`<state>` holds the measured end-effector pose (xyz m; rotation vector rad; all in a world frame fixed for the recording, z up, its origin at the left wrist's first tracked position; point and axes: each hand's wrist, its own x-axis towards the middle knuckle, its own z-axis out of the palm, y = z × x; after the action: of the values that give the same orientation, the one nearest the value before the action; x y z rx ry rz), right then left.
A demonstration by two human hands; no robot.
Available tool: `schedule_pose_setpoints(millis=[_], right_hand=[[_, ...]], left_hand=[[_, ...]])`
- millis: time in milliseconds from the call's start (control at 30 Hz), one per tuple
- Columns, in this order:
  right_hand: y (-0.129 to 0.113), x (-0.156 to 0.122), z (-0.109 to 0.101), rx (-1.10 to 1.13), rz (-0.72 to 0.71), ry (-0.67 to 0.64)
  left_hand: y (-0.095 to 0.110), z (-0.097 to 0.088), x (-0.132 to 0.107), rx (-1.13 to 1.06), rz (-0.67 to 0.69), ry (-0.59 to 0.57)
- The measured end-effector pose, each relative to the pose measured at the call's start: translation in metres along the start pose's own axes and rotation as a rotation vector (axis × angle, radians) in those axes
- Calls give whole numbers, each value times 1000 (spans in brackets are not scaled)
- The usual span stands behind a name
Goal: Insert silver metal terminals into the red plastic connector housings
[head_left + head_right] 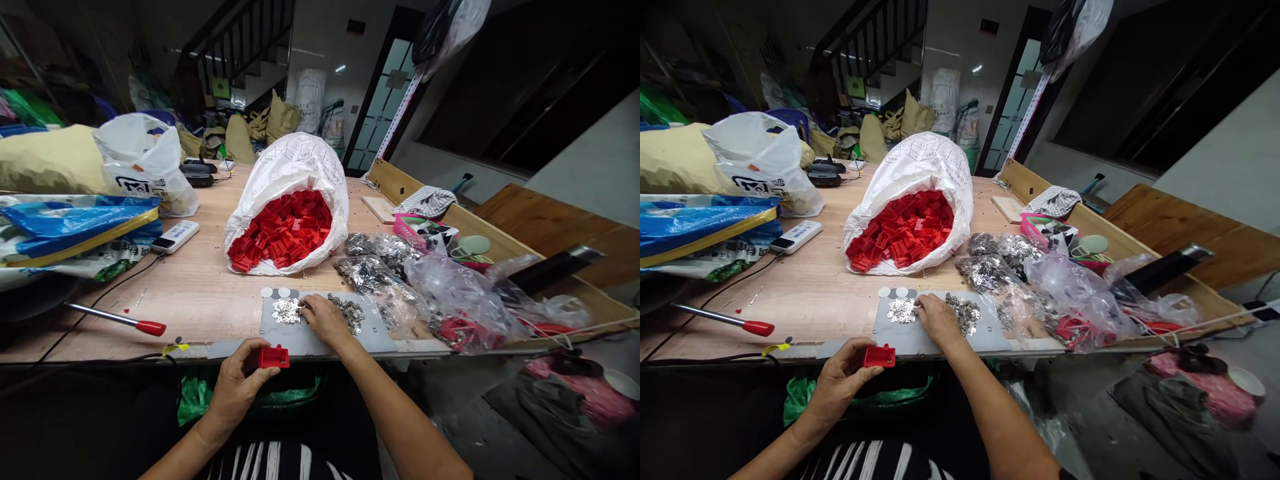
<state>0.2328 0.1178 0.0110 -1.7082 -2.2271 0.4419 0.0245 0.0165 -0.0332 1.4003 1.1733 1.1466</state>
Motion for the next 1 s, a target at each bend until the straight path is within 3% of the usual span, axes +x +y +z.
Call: schedule_pose_setpoints(millis=[300,533,767,1000], right_hand=[[3,7,2,23,-26,-16],[3,-3,1,116,-34,25],[-13,-23,-3,460,-58,-10],[-37,-50,0,776,10,-82]], left_hand=[[0,-1,5,38,41,26],[14,1,7,-29,33,47],[17,1,10,-54,104,42],[19,3,9,-60,178,30]])
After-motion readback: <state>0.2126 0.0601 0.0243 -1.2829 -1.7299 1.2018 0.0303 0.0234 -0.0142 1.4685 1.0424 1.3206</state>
